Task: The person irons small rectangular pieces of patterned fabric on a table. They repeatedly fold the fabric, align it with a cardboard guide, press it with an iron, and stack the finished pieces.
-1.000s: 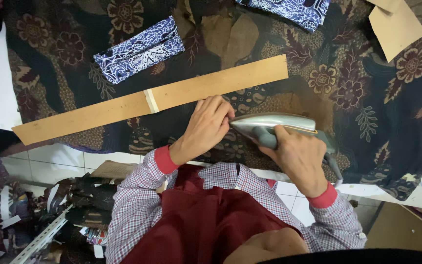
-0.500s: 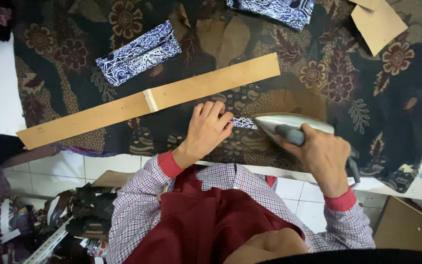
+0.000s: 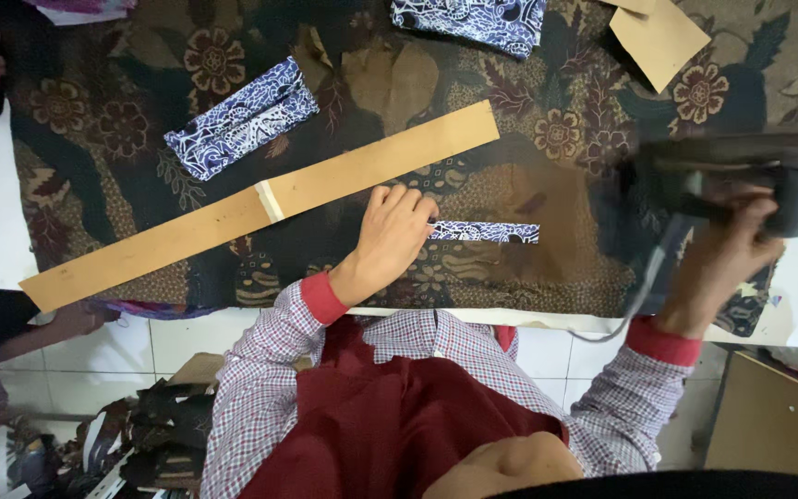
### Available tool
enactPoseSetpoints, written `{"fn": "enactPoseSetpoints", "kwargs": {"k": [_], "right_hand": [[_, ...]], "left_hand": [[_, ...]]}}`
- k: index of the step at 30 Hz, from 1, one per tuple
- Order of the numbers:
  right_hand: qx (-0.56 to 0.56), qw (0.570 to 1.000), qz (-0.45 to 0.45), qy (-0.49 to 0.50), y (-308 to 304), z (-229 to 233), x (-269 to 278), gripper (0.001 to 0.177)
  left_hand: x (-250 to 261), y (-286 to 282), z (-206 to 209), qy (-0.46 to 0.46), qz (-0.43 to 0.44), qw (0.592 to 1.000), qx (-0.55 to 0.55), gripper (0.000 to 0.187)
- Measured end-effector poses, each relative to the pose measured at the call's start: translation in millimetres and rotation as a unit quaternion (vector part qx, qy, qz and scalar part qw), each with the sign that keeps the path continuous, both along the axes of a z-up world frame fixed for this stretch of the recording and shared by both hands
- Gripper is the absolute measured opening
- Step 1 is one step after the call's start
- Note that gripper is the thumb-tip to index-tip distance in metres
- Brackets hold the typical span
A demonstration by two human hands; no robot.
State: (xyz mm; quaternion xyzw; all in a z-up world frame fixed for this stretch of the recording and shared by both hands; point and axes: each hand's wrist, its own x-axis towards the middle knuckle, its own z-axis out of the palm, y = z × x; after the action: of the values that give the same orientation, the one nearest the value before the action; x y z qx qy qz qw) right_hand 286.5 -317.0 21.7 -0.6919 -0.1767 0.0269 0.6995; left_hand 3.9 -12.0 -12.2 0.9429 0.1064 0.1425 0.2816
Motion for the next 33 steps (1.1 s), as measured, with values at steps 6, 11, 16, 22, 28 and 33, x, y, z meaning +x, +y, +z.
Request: {"fn": "enactPoseSetpoints", "kwargs": {"k": [6,11,16,22,28,33], "right_hand": [[-0.39,0.921,-0.014,-0.012,-3.3,21.6,-31.0,0.042],[-0.453,0.849,0.182,-0.203,56.0,36.0,-86.9,0.044],[-0.462,0.776,0.304,-0.303,116.9,33.9,-119.4,0.03],[-0.386,0.8,0.408,-0.211,172.7,40.9,-109.6,0.016],[-0.212,0.841,0.462,-0.185,294.6,30.3,-129.0,0.018],[-0.181,0.858,0.442,-0.188,378.8,15.8,-151.8,0.014]], "left_hand": [[1.3,-0.4,-0.8,-0.005,-0.011,1.0,-0.001,0.015],[0.3,-4.7,8.6,-0.045,-0.008,0.998,0.037,0.013],[-22.1,1.2,23.3,-0.075,0.0,0.997,0.032,0.013],[-67.6,47.5,44.5,-0.071,0.082,0.991,-0.085,0.008],[-118.5,112.4,60.9,-0.122,0.27,0.934,-0.201,0.009],[-133.9,151.8,50.2,-0.121,0.374,0.906,-0.159,0.009]]}}
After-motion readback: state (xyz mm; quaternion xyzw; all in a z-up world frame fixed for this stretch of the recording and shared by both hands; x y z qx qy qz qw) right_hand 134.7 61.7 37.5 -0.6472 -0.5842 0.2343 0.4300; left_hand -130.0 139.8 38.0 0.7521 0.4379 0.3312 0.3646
